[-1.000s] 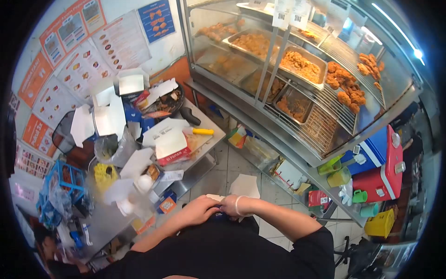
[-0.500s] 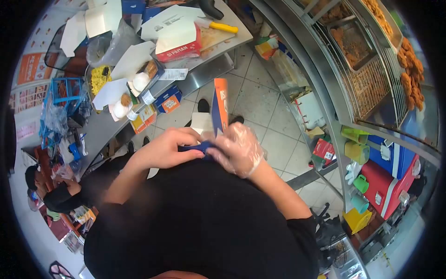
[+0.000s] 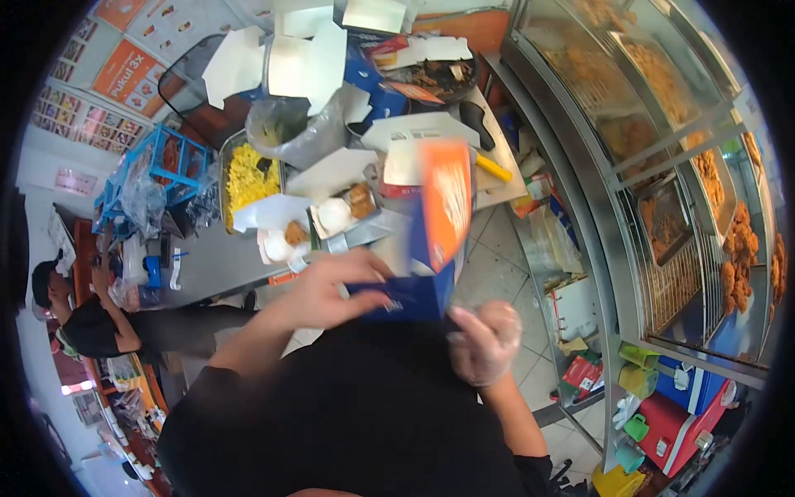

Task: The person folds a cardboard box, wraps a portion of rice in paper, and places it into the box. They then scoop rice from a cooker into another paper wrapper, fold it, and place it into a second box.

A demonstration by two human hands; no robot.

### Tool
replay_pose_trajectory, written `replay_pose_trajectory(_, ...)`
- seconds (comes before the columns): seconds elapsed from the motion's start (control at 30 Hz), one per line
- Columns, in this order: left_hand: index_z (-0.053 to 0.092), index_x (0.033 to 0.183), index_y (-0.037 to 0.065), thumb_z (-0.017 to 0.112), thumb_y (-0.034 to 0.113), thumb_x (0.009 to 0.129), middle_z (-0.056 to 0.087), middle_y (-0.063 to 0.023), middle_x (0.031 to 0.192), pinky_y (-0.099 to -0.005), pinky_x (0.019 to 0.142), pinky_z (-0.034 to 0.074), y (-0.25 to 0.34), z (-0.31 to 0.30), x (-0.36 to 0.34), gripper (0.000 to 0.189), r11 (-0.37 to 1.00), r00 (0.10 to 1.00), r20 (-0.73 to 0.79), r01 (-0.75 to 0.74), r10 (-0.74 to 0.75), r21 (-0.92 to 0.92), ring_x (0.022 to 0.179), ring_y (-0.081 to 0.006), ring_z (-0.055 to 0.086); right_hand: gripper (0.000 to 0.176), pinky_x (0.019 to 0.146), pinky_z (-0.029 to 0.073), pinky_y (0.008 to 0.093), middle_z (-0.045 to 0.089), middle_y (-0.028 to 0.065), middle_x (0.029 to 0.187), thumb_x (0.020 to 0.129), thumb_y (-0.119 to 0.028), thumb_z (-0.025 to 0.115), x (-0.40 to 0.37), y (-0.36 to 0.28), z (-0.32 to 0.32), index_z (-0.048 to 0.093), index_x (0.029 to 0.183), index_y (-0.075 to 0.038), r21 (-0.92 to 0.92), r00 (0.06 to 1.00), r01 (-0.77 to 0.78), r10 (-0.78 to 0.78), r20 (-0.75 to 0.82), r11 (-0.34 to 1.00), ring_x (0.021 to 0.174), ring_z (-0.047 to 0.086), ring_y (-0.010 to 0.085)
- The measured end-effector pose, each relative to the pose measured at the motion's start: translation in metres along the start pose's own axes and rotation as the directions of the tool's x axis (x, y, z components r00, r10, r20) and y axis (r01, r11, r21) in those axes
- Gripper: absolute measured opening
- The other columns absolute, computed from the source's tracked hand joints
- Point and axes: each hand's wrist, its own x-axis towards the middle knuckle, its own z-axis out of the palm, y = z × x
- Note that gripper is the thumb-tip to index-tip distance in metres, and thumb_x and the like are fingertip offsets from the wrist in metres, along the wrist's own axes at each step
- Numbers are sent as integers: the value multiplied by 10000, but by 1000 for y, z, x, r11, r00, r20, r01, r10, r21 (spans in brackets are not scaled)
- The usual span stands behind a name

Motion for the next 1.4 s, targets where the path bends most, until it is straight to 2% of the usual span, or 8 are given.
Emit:
replay_pose_trajectory(0.17, 696, 853, 23, 782, 104, 809, 676, -136, 853, -387, 715, 480, 17, -160, 63, 127, 486, 767, -272, -59, 581, 872, 783, -319, 630, 180, 694, 465, 405, 612, 137, 831, 822, 0, 619, 40, 0, 32, 664, 994, -24, -104, 977, -121, 100, -189, 987, 749, 576, 289)
replay_pose_trajectory(0.3, 683, 812, 18, 655, 338, 953, 669, -226, 758, -543, 702, 493, -45, -296, 165, 350, 377, 784, -423, 261, 455, 889, 686, -440, 634, 271, 716, 533, 416, 677, 127, 881, 784, 14, 674, 66, 4, 44, 705, 1047, -46, -118, 991, -126, 120, -61, 985, 813, 650, 308)
replay_pose_trajectory(0.4, 598, 1283, -1, 672, 340, 933, 653, -196, 1114, -499, 890, 504, -106, -373, 226, 494, 193, 832, -393, 344, 391, 919, 1056, -424, 606, 236, 730, 542, 431, 675, 127, 875, 823, -40, 695, 70, 3, 39, 709, 1057, -67, -132, 982, -153, 136, -128, 979, 819, 659, 325)
replay_pose_trajectory(0.6, 655, 1016, 18, 690, 136, 901, 646, -144, 1032, -459, 881, 486, 56, -244, 311, 169, 242, 775, 41, -247, 630, 938, 978, -380, 604, 183, 736, 550, 402, 686, 137, 890, 887, -55, 666, 31, 3, -31, 701, 1066, -57, -298, 851, -446, 297, -432, 844, 830, 673, 321)
replay_pose_trajectory(0.73, 648, 923, 0, 652, 101, 930, 649, -165, 931, -451, 878, 471, 166, -110, 342, 102, 92, 454, 355, -710, 817, 698, 946, -362, 615, 178, 747, 549, 390, 690, 140, 893, 905, -39, 637, 15, -15, -99, 698, 1072, -41, -295, 750, -573, 345, -564, 765, 833, 677, 306)
replay_pose_trajectory(0.8, 659, 959, 5, 635, 134, 947, 666, -174, 977, -433, 914, 470, 221, -49, 344, 132, 189, 518, 423, -769, 743, 611, 988, -355, 622, 197, 730, 538, 377, 688, 138, 889, 895, -17, 628, 6, -20, -138, 699, 1077, -38, -381, 746, -567, 259, -613, 730, 805, 669, 298)
replay_pose_trajectory(1.13, 711, 1134, 52, 633, 319, 957, 699, -173, 1146, -426, 990, 478, 443, 246, 473, 330, -30, 60, 424, -979, 904, 204, 1098, -339, 646, 160, 672, 511, 345, 657, 89, 794, 920, -41, 618, -100, 1, -268, 721, 1043, -35, -160, 575, -630, 318, -753, 760, 711, 640, 204)
replay_pose_trajectory(1.4, 712, 1213, 73, 601, 401, 999, 732, -106, 1096, -383, 985, 476, 522, 314, 500, 407, 68, 416, 753, -892, 510, 447, 1053, -219, 653, 135, 622, 512, 268, 644, 64, 777, 950, -48, 597, -181, 49, -331, 709, 1020, -19, 151, 268, -670, 426, -864, 727, 678, 625, 126)
